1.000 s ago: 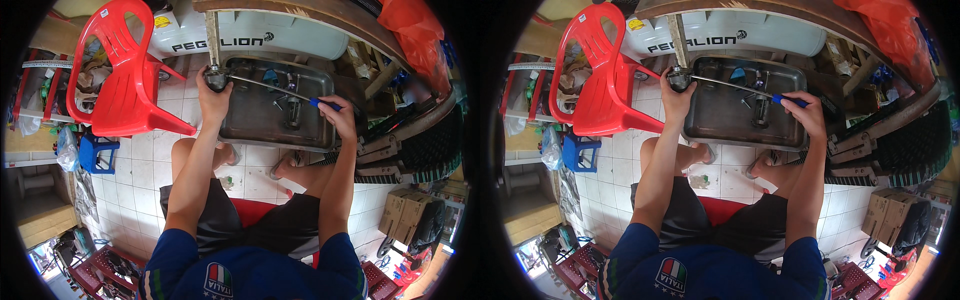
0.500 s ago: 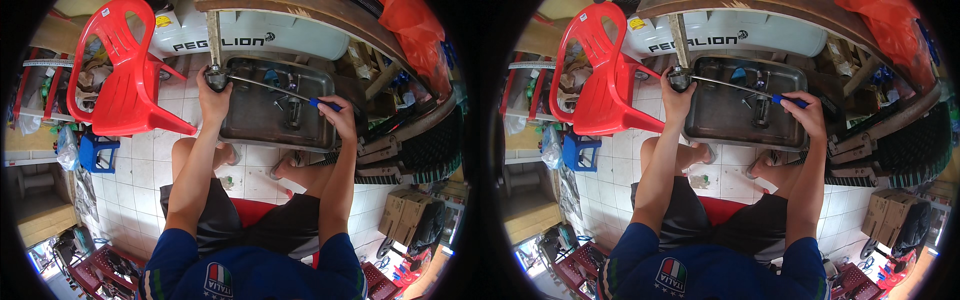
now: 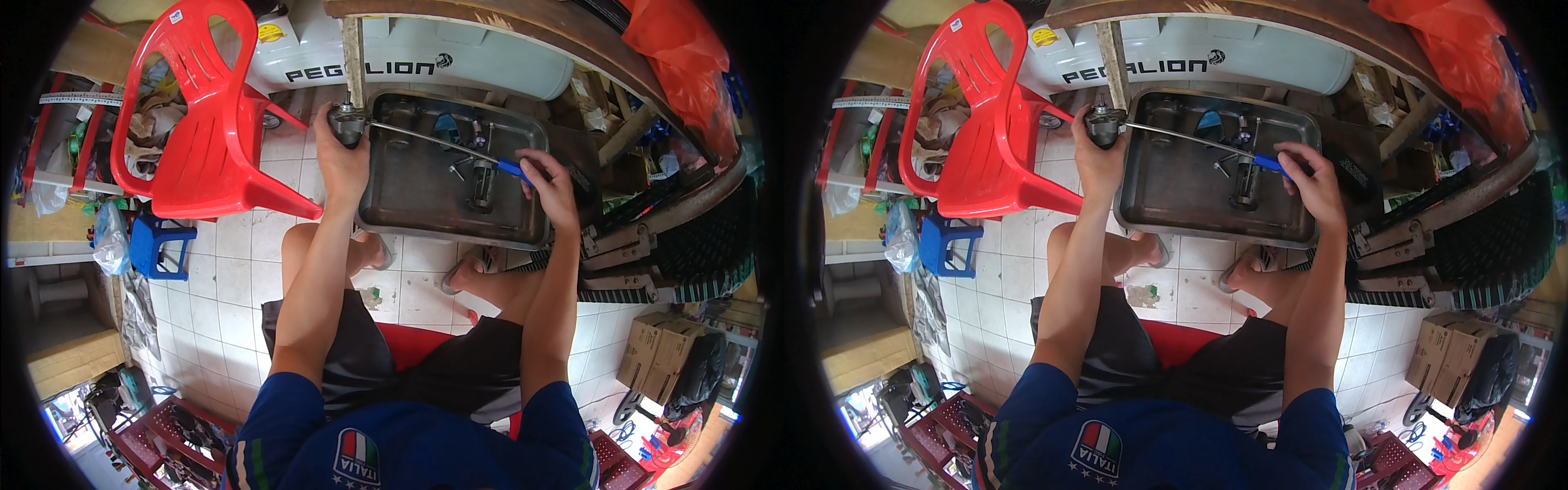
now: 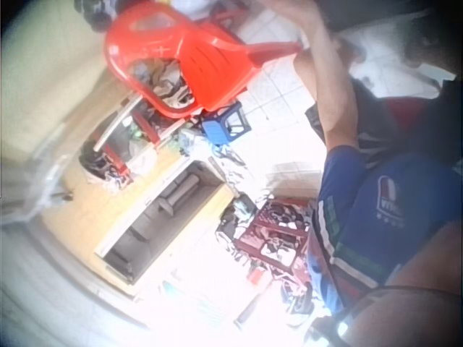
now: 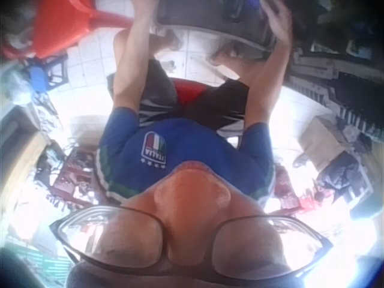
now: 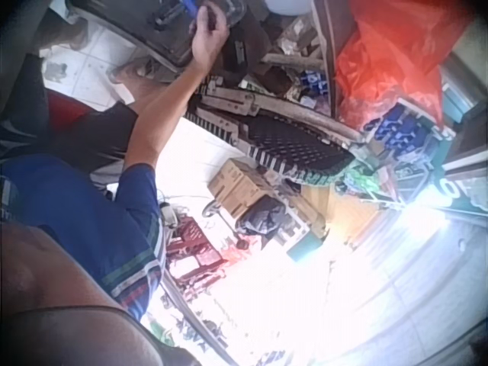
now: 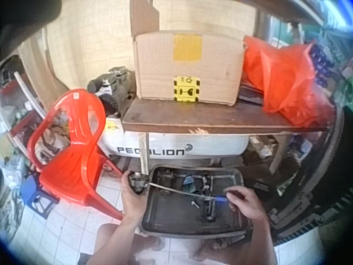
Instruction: The person assembles a motorcycle mirror by attaching a mounting bracket and tightening screws using a screwdriver and by hand.
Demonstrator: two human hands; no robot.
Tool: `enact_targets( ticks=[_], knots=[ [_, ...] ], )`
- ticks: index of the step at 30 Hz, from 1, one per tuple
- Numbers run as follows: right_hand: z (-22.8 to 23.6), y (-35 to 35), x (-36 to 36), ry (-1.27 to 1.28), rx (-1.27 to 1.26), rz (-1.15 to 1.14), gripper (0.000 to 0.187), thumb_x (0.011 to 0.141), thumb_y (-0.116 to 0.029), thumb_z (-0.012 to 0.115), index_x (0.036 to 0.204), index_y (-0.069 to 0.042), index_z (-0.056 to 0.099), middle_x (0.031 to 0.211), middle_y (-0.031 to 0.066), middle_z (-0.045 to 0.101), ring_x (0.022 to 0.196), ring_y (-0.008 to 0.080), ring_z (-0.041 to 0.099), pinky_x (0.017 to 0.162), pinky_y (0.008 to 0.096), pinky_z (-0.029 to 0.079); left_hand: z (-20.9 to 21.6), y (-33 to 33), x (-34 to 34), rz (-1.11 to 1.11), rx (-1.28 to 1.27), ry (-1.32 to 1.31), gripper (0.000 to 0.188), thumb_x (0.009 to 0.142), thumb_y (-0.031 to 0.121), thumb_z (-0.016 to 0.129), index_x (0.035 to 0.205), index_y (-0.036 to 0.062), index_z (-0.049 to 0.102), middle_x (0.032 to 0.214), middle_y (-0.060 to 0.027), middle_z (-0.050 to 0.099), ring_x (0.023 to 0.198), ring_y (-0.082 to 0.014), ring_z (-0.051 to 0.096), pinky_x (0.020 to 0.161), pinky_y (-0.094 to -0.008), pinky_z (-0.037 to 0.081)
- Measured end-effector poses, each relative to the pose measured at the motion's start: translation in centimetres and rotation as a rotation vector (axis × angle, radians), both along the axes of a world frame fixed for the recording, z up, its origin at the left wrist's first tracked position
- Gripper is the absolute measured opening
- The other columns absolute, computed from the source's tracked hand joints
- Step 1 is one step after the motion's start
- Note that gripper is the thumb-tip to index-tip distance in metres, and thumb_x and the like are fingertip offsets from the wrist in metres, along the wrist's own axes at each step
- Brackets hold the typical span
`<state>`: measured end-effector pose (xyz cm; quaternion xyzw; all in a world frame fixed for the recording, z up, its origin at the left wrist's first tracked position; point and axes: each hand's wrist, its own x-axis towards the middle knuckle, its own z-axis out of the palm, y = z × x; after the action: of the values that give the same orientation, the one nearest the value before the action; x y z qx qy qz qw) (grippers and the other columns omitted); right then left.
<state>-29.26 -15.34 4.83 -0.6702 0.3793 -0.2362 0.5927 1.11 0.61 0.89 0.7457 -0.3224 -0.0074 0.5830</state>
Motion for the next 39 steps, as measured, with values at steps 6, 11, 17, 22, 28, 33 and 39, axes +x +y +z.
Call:
enact_targets(
  ticks=[6, 11, 17, 22, 28, 33, 39],
  knots=[
    [1.3, 1.4, -0.2, -0.117, 0.144, 0.073, 0.046, 0.089, -0.005, 0.070, 0.130, -0.009, 0.050, 0.105, 0.0038, 0.057, 0.062, 0.0059, 0.044, 0.052, 0.0222, 0.035, 0.1, 0.3, 0.2, 0.025, -0.002, -0.018, 0.069, 0.078, 0.006, 0.075, 0.138, 0.0062, 0.040, 0.121, -0.0196, 0.061, 0.111, -0.0317, 0.062, 0.097, -0.0374, 0.047],
    [0.0, 1.1, -0.3, -0.355, 0.164, 0.080, 0.040, 0.092, -0.010, 0.068, 0.129, -0.009, 0.052, 0.103, 0.0059, 0.058, 0.060, 0.0070, 0.046, 0.052, 0.0224, 0.038, -0.6, 0.3, 0.7, 0.040, 0.015, -0.053, 0.070, 0.078, 0.006, 0.074, 0.139, 0.0059, 0.040, 0.121, -0.0207, 0.061, 0.113, -0.0330, 0.061, 0.097, -0.0381, 0.047],
    [-0.2, 1.1, 1.4, 0.086, 0.214, -0.046, 0.042, 0.103, -0.042, 0.050, 0.131, -0.011, 0.057, 0.069, 0.0052, 0.057, 0.045, 0.0064, 0.040, 0.046, 0.0238, 0.039, 0.3, 0.1, -0.3, 0.026, 0.009, 0.007, 0.069, 0.078, 0.002, 0.073, 0.138, 0.0030, 0.040, 0.122, -0.0227, 0.058, 0.113, -0.0379, 0.058, 0.098, -0.0401, 0.045],
    [-0.5, 1.0, 0.9, -0.142, 0.310, -0.017, 0.047, 0.100, -0.033, 0.057, 0.140, -0.012, 0.049, 0.098, 0.0068, 0.059, 0.062, 0.0062, 0.047, 0.056, 0.0244, 0.040, 0.0, 0.4, 0.4, 0.030, 0.002, 0.023, 0.068, 0.077, 0.000, 0.072, 0.137, 0.0024, 0.040, 0.121, -0.0226, 0.058, 0.112, -0.0375, 0.058, 0.098, -0.0403, 0.045],
    [0.4, 1.7, 0.4, -0.337, 0.209, 0.032, 0.049, 0.097, -0.020, 0.061, 0.142, -0.009, 0.045, 0.116, 0.0083, 0.051, 0.072, 0.0085, 0.047, 0.067, 0.0295, 0.046, -0.6, 0.5, 1.0, 0.033, 0.024, 0.000, 0.070, 0.078, 0.006, 0.074, 0.139, 0.0057, 0.040, 0.121, -0.0209, 0.061, 0.110, -0.0340, 0.062, 0.095, -0.0381, 0.048],
    [-0.5, 1.0, 0.5, -0.266, 0.225, -0.028, 0.044, 0.102, -0.035, 0.052, 0.135, -0.006, 0.052, 0.090, 0.0079, 0.058, 0.061, 0.0089, 0.049, 0.068, 0.0301, 0.050, -0.7, 0.3, 0.6, 0.037, 0.009, -0.050, 0.070, 0.077, 0.005, 0.073, 0.139, 0.0053, 0.040, 0.123, -0.0209, 0.059, 0.112, -0.0336, 0.061, 0.096, -0.0383, 0.047],
    [-0.7, 1.3, 1.7, -0.174, 0.249, -0.135, 0.051, 0.103, -0.043, 0.044, 0.139, -0.006, 0.048, 0.082, 0.0063, 0.056, 0.065, 0.0108, 0.051, 0.068, 0.0308, 0.050, -0.4, 0.4, 0.5, 0.050, 0.032, -0.054, 0.070, 0.078, 0.005, 0.074, 0.139, 0.0044, 0.039, 0.122, -0.0214, 0.059, 0.111, -0.0345, 0.061, 0.095, -0.0392, 0.047]
  ],
)
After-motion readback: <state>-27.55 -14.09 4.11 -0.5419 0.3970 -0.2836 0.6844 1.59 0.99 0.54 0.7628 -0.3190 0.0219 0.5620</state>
